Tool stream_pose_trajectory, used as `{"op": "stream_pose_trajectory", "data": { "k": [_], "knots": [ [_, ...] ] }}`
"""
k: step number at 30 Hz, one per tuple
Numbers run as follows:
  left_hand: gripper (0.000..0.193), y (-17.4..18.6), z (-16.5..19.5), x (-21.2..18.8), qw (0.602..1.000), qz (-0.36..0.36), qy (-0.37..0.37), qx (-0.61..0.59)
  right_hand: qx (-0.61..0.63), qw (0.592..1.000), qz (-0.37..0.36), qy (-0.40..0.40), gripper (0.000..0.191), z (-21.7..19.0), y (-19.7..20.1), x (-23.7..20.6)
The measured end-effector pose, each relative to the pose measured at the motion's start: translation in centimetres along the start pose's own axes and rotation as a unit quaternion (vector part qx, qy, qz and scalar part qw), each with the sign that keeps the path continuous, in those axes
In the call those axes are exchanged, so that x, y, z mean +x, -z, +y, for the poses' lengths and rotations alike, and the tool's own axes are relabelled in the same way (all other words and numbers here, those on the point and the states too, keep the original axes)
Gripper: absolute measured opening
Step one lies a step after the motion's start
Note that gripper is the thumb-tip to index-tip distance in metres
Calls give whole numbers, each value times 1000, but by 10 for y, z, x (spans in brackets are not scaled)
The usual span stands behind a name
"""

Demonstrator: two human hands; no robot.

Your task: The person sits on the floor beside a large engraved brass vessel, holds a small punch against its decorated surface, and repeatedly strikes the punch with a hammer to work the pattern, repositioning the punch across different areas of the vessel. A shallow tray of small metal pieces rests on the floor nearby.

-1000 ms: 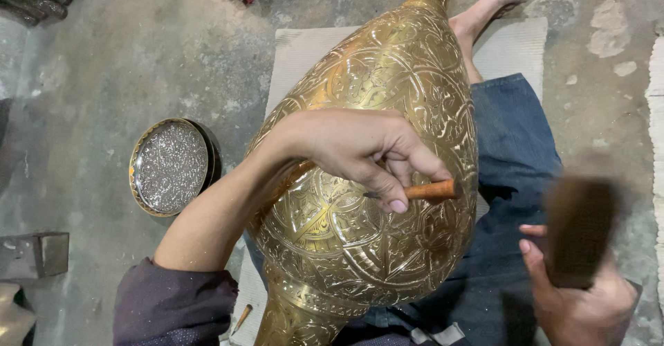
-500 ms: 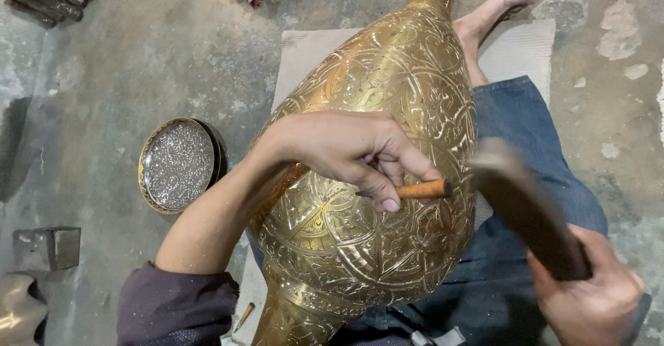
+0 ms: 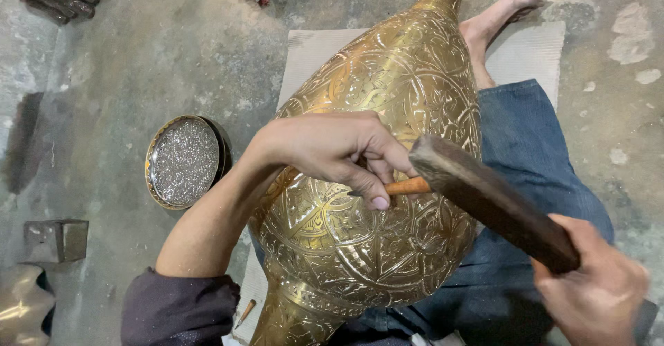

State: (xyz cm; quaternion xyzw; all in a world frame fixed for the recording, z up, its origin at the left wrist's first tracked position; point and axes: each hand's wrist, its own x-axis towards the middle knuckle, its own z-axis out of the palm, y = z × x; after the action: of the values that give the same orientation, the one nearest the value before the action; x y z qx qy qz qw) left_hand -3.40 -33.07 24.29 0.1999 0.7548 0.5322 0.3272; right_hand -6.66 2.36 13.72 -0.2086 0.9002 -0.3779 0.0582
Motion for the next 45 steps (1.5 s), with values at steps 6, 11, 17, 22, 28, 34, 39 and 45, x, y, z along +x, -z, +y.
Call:
{"op": "stream_pose_trajectory", "data": {
  "k": [6,11,17,22,28,34,39,45],
  "knots": [
    [44,-8,-3,-25,992,124,-37,2,283,957,41,-35,27,-7,-8,2],
    [43,-12,-1,-33,983,181,-31,5,251,967,45,-25,22,-11,-16,1],
    [58,-9,3,-16,985,155,13,68,233,973,8,0,25,-2,-25,-6],
    [61,-9,-1,-15,986,162,-3,42,240,971,13,2,27,10,-23,-10],
    [56,-10,-9,-15,989,129,-33,59,173,984,27,29,14,-8,-16,-6],
    [54,-5,-9,-2,997,39,-35,51,-85,993,65,40,27,-15,-10,-2],
    [54,-4,-3,-1,999,21,-24,26,36,995,45,84,37,-2,-11,0],
    [57,-6,1,-3,998,47,2,49,256,965,54,22,29,-11,-9,2]
  ]
}}
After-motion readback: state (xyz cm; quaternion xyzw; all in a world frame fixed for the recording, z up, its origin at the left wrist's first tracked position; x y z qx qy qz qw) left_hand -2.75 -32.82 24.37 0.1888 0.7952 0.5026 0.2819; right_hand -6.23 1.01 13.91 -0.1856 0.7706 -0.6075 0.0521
